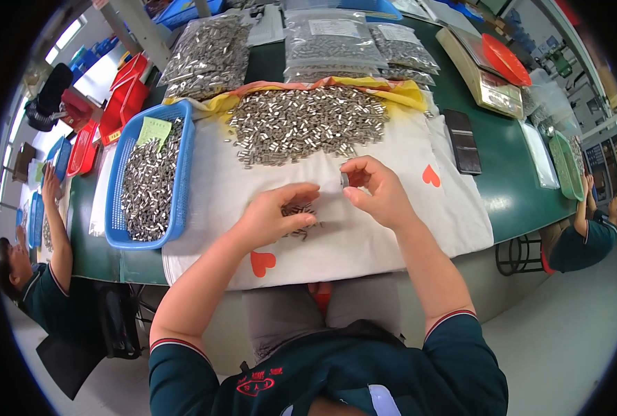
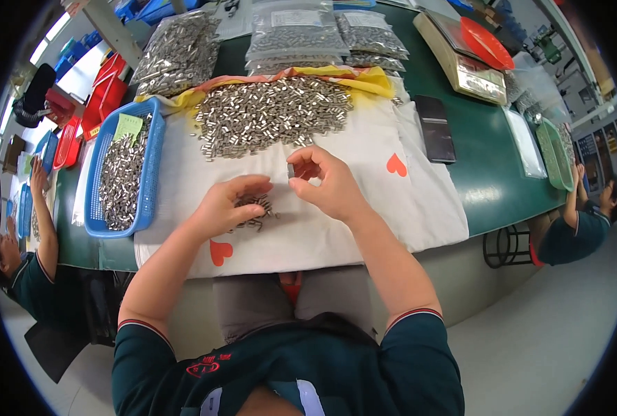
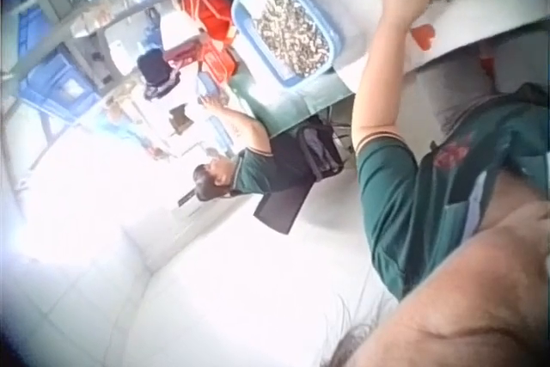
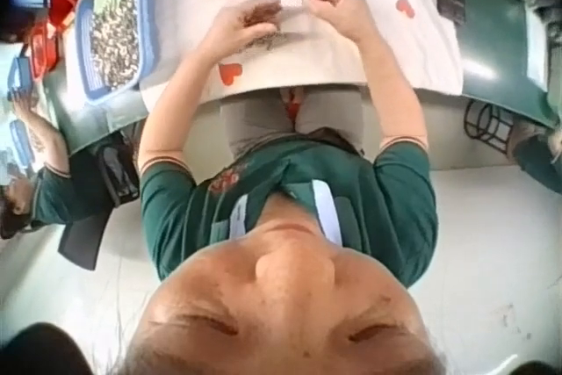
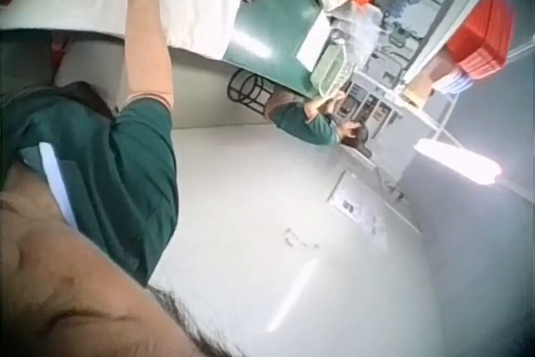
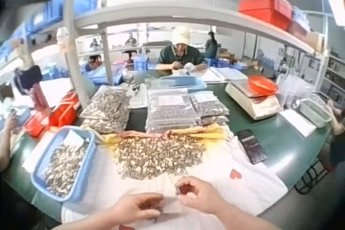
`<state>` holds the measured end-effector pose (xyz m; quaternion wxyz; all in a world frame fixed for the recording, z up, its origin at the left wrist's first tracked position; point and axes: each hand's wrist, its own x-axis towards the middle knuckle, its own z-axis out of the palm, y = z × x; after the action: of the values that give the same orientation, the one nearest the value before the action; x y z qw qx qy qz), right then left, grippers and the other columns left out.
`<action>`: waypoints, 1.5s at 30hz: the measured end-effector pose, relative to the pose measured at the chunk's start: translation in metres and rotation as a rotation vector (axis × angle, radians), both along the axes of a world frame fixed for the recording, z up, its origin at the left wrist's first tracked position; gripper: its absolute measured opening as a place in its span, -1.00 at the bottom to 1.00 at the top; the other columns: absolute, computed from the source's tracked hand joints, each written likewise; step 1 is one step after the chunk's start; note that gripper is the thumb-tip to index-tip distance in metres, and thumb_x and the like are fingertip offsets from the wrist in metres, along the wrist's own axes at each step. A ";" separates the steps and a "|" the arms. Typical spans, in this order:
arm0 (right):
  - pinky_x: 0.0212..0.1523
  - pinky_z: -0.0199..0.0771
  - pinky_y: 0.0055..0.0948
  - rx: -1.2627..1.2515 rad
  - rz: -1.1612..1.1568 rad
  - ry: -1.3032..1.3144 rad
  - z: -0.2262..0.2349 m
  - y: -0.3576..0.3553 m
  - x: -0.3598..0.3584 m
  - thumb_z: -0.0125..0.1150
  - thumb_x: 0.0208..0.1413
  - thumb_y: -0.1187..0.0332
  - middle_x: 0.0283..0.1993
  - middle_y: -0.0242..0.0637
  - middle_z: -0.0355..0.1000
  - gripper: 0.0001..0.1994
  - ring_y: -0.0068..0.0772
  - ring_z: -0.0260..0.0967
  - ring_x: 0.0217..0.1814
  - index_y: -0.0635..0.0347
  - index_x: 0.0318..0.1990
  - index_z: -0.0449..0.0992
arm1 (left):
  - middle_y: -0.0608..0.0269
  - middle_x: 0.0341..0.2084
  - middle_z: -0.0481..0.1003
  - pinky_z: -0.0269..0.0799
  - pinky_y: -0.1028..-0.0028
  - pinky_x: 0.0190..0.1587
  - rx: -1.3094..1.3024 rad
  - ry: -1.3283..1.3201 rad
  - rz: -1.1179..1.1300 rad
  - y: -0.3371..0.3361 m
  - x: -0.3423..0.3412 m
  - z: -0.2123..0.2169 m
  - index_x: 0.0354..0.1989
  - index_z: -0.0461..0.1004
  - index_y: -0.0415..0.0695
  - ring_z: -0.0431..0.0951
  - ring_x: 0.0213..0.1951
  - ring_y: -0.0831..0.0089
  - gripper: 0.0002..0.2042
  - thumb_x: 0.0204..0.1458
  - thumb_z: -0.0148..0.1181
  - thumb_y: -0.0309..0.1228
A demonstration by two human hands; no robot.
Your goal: Sorting and inspecting small metal hardware components on a workbench in an industrial setting.
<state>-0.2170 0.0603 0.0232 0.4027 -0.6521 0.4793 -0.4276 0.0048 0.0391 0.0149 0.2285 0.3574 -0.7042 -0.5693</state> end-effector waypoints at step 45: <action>-0.07 0.38 -0.50 0.451 0.092 -1.242 -0.016 0.011 -0.107 -0.07 0.12 0.36 -0.11 -0.26 0.35 -0.72 -0.54 0.33 -0.13 0.28 -0.04 0.32 | 0.18 -0.33 0.35 0.36 0.39 -0.23 -0.685 -0.282 -0.316 -0.037 -0.179 0.077 -0.20 0.46 -0.02 0.43 -0.30 0.24 -0.70 -0.20 0.18 -0.40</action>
<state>-0.3235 0.0714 0.0069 0.7487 -0.2039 0.2075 -0.5956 -0.1745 0.0020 0.0915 0.1452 0.2222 -0.9240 -0.2752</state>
